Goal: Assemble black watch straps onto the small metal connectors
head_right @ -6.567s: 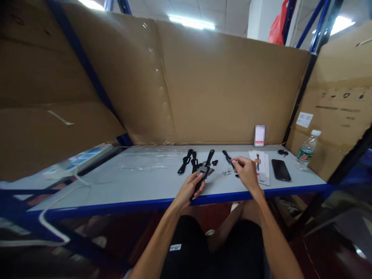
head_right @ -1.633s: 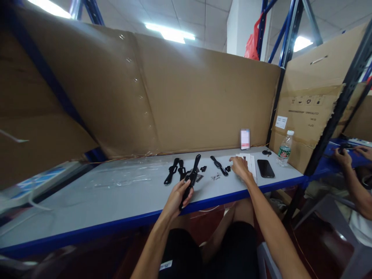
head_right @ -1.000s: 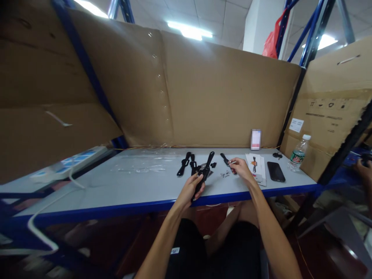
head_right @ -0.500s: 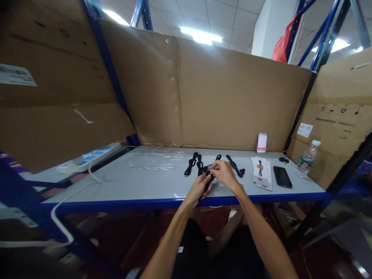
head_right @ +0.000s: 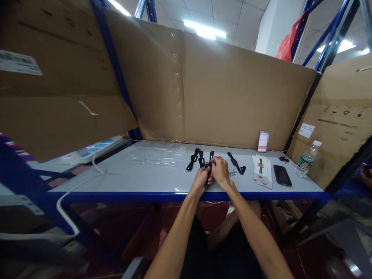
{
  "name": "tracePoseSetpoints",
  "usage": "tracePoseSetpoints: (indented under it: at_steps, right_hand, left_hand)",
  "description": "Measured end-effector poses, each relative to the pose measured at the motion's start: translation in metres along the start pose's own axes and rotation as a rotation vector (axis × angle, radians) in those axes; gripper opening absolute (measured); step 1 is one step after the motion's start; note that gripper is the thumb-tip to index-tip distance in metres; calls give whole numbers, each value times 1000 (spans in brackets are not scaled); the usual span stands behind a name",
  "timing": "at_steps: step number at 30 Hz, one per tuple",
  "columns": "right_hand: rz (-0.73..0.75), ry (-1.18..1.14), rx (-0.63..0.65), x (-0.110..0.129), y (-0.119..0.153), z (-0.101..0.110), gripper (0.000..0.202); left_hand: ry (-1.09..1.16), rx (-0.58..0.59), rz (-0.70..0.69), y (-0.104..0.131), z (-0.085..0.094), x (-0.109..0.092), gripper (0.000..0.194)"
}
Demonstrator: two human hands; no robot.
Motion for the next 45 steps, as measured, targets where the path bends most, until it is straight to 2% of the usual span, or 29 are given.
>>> tracePoseSetpoints:
  at_steps: [2, 4, 8, 11, 14, 17, 19, 24, 34, 41, 45]
  right_hand:
    - [-17, 12, -19, -9, 2, 1, 26]
    - [-40, 15, -49, -22, 8, 11, 26]
    - [-118, 2, -93, -54, 32, 54, 24]
    - [-197, 60, 43, -71, 48, 71, 21]
    - [-216, 152, 252, -68, 59, 61, 17]
    - [-218, 248, 339, -54, 63, 42, 19]
    - [-247, 327, 358, -49, 63, 30, 25]
    - [-249, 363, 399, -49, 61, 12, 21]
    - [-219, 311, 394, -49, 62, 11, 25]
    - [-216, 177, 398, -67, 62, 18, 22]
    - [-242, 103, 440, -76, 64, 12, 30]
  left_hand:
    - [27, -39, -27, -2, 4, -1, 30]
    - [43, -59, -56, -1, 7, -2, 32]
    - [47, 17, -94, 5, 7, -1, 41]
    - [37, 88, -110, 9, 4, -1, 46]
    - [12, 116, -103, 11, 3, 0, 46]
    - [-15, 121, -101, 13, 3, 0, 45]
    - [-34, 127, -101, 15, 3, 0, 47]
    - [-75, 152, -106, 18, 0, -1, 50]
    - [-73, 159, -95, 17, -2, 1, 49]
    - [-52, 190, -86, 19, -6, -1, 50]
    - [-54, 181, -57, 19, -4, -1, 51]
Point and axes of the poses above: each hand's wrist, its own y-axis away from the middle knuckle, its own z-axis out of the back of the hand, x = y × z, the point moved 10 cm from there along -y, towards the middle knuckle, and after that the axes turned 11 degrees about z, right-handed, at the moved point
